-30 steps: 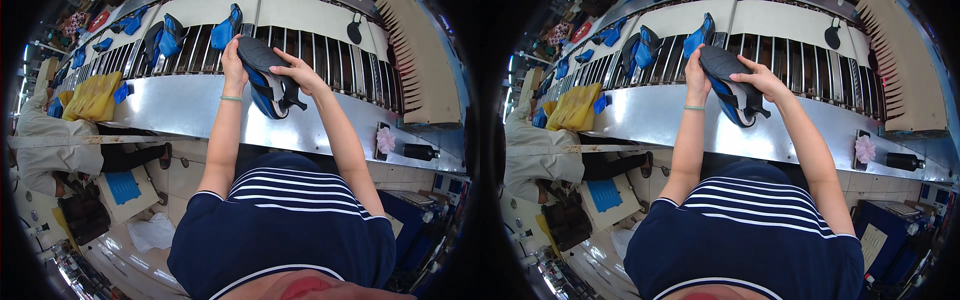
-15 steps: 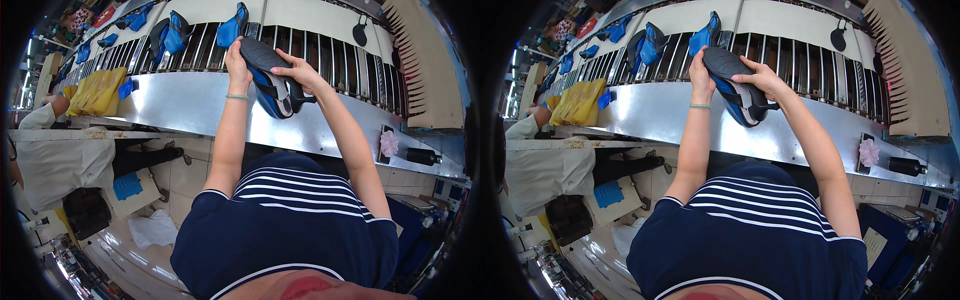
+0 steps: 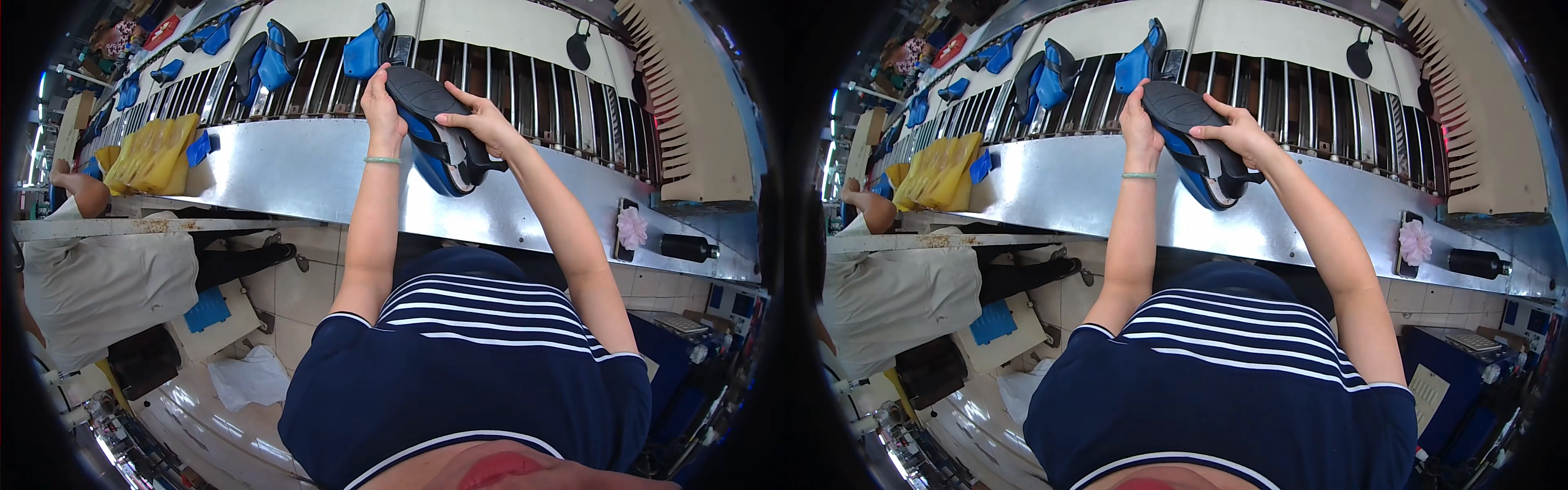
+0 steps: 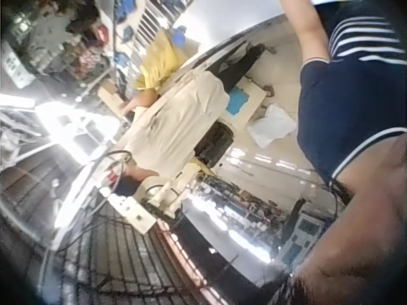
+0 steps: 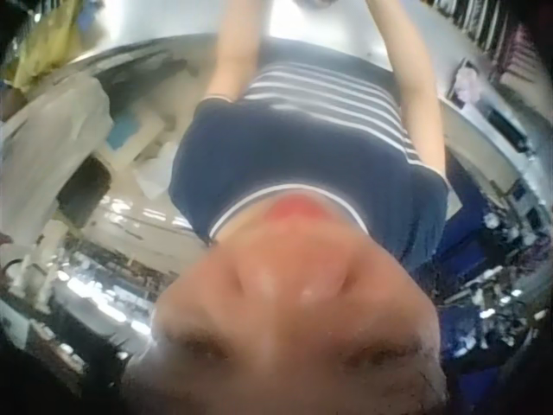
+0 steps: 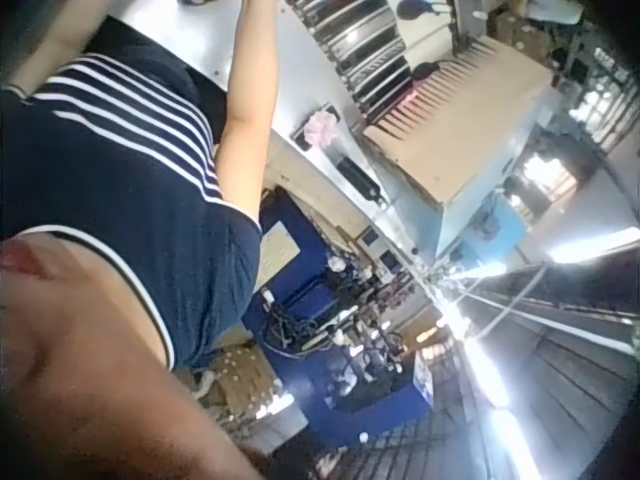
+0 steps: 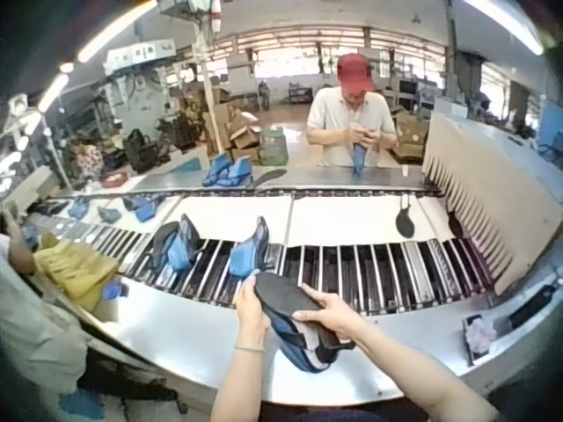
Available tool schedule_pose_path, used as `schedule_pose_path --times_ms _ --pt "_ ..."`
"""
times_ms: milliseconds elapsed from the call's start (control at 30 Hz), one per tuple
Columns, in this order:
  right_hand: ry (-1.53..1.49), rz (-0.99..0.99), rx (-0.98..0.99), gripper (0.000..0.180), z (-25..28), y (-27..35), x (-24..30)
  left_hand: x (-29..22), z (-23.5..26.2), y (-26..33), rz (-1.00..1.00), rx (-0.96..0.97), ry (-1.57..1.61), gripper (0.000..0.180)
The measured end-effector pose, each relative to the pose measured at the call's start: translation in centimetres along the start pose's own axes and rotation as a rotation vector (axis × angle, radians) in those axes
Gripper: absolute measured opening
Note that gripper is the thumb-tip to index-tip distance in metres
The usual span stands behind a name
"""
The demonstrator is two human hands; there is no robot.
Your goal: Assembling and inspecting shoe components on a conveyor belt.
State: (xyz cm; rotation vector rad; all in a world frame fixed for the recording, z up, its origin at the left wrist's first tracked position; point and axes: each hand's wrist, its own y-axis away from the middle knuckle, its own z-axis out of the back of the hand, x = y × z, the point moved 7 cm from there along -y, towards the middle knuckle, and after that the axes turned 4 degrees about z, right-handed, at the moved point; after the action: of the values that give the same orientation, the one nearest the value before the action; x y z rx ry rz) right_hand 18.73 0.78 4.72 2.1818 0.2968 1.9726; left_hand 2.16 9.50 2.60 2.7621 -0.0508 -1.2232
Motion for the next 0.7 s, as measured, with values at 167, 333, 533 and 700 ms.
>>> schedule_pose_path --times_ms 167,333,533,700 --pt "-0.033 0.056 -0.001 0.081 -0.1 0.2 0.3 -0.4 -0.2 0.6 -0.073 0.082 0.004 0.035" --pt "-0.083 0.043 0.043 0.077 -0.3 0.5 0.5 -1.0 -0.5 2.2 -0.006 0.207 0.009 0.05" --pt "-0.084 -0.007 0.033 0.075 -0.3 0.4 0.0 -1.8 -2.1 4.7 0.047 0.473 -0.17 0.097" --pt "-0.071 -0.024 0.026 0.073 -0.3 0.4 -0.8 -0.9 -1.3 4.2 0.071 0.469 -0.172 0.096"
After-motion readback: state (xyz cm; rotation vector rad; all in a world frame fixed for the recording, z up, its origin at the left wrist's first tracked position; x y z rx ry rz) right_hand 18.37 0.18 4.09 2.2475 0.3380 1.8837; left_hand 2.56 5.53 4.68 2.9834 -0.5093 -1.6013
